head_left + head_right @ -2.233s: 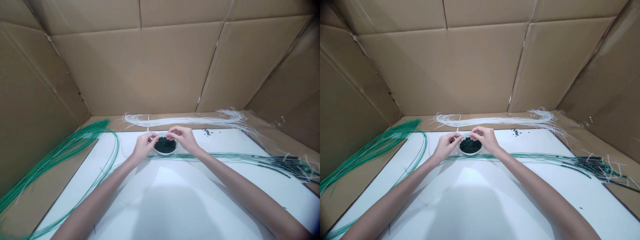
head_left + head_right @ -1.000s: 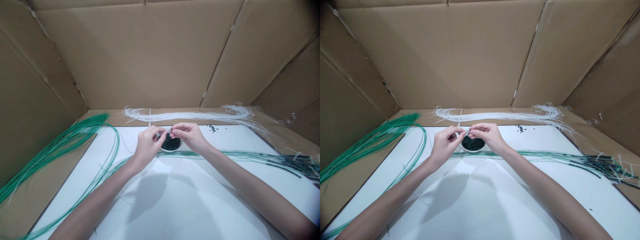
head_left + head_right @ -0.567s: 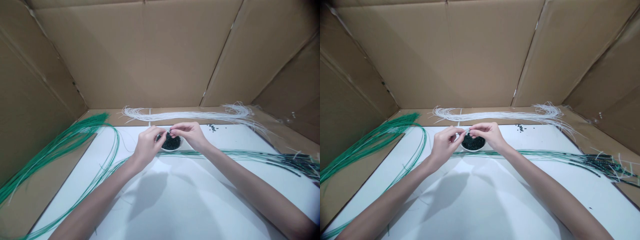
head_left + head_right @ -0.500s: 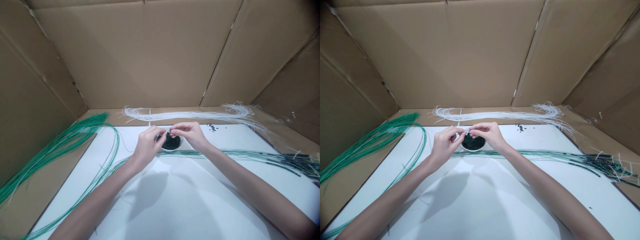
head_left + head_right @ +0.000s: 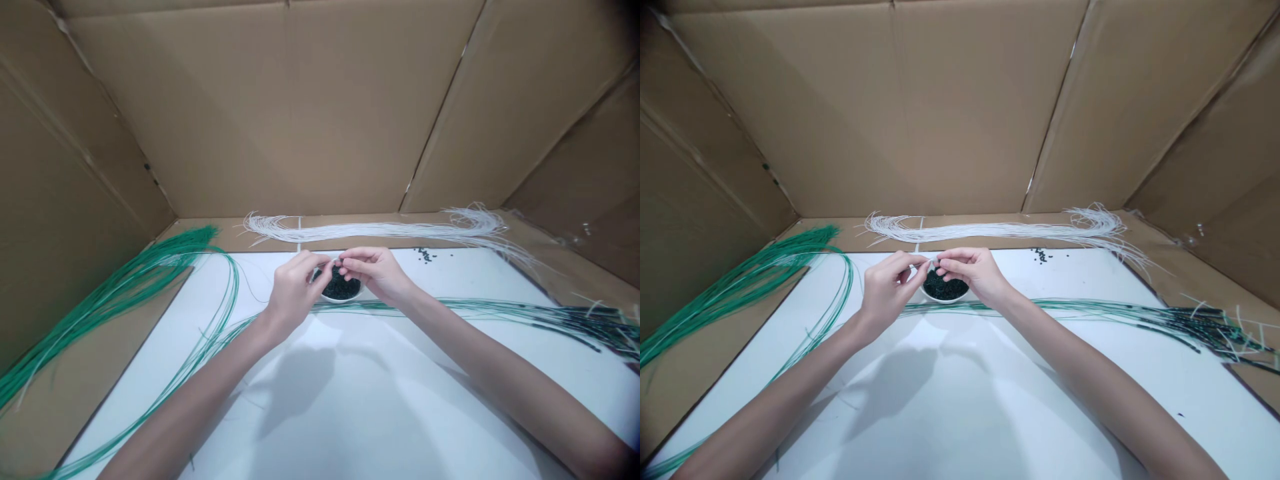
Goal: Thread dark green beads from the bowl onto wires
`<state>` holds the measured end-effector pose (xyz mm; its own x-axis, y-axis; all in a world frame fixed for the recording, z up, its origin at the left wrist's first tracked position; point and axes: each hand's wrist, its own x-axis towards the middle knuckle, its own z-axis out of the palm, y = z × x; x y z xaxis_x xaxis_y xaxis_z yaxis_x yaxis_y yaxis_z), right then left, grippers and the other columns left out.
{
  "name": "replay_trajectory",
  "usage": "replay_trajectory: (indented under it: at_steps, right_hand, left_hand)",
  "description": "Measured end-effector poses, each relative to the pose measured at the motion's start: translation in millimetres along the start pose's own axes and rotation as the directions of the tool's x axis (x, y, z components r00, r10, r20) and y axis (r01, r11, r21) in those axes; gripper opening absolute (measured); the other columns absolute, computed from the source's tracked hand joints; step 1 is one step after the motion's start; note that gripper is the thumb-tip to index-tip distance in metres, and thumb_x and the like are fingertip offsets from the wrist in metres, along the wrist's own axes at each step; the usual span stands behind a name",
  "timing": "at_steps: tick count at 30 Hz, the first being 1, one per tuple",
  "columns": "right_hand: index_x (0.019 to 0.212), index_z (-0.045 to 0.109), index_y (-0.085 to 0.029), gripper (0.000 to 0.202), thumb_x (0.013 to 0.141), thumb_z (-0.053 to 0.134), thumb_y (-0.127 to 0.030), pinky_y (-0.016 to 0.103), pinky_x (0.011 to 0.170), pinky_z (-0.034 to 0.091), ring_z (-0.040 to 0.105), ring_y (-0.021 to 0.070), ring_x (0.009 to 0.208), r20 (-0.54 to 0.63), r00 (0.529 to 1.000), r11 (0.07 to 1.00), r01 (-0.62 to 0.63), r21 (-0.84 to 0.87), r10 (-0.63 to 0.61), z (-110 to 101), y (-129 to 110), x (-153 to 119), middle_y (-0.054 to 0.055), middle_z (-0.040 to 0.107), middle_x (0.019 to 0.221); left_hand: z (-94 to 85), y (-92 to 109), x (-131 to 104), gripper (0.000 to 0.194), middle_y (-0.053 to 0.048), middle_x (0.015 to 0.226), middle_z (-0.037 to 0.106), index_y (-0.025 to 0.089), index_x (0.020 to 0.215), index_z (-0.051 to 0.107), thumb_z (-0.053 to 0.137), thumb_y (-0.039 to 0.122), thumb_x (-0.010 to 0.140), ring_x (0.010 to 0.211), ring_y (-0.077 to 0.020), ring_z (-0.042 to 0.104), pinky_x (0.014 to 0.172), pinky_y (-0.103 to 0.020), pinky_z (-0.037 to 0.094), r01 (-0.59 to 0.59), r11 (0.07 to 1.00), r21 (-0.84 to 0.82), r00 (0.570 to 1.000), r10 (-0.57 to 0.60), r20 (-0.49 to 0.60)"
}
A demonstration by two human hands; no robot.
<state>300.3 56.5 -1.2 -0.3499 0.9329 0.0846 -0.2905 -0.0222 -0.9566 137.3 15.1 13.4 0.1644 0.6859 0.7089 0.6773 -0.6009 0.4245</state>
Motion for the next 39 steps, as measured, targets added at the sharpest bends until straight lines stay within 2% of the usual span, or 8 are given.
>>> replay_trajectory:
  at_steps: [4,9,17,39]
  right_hand:
    - [0.072,0.069,-0.017,0.016,0.057,0.073,-0.022,0.019,0.053,0.050,0.060,0.0084,0.055,-0.003,1.000,0.999,-0.018,0.034,0.018,0.4,0.1,-0.1,0.000,0.066,0.060]
    - [0.074,0.069,-0.018,0.015,0.059,0.072,-0.021,0.017,0.053,0.049,0.060,0.0068,0.055,0.017,1.000,0.998,-0.025,0.056,0.024,-0.2,0.5,-0.1,0.002,0.069,0.070]
    - [0.073,0.069,-0.017,0.015,0.059,0.072,-0.022,0.019,0.052,0.049,0.060,0.0077,0.055,0.007,1.000,1.000,-0.010,0.026,0.010,-0.6,-0.2,0.0,0.003,0.069,0.070]
    - [0.070,0.070,-0.017,0.012,0.058,0.072,-0.017,0.017,0.051,0.047,0.056,0.0051,0.049,0.021,1.000,0.998,-0.005,0.058,0.004,1.4,-3.3,-0.2,0.002,0.068,0.066]
  left_hand:
    - [0.0,0.6,-0.1,0.012,0.002,0.061,0.055,0.017,0.075,0.061,0.050,0.020,0.080,0.051,-0.0064,0.041,0.054,-0.018,0.035,-0.027,1.000,0.004,0.999,0.027,-0.017]
    - [0.8,0.3,0.2,0.011,0.003,0.061,0.056,0.017,0.075,0.060,0.051,0.019,0.079,0.052,-0.0062,0.042,0.054,-0.017,0.036,-0.044,0.999,0.014,0.999,0.044,-0.023]
    - [1.8,-2.5,-2.0,0.011,0.001,0.065,0.057,0.017,0.076,0.059,0.048,0.017,0.081,0.058,-0.0067,0.048,0.057,-0.017,0.038,-0.133,0.991,0.007,0.991,0.133,-0.033]
    - [2.3,-3.2,-1.4,0.008,0.001,0.063,0.056,0.015,0.075,0.059,0.051,0.014,0.079,0.057,-0.0057,0.047,0.057,-0.015,0.039,-0.169,0.986,0.001,0.984,0.168,-0.062]
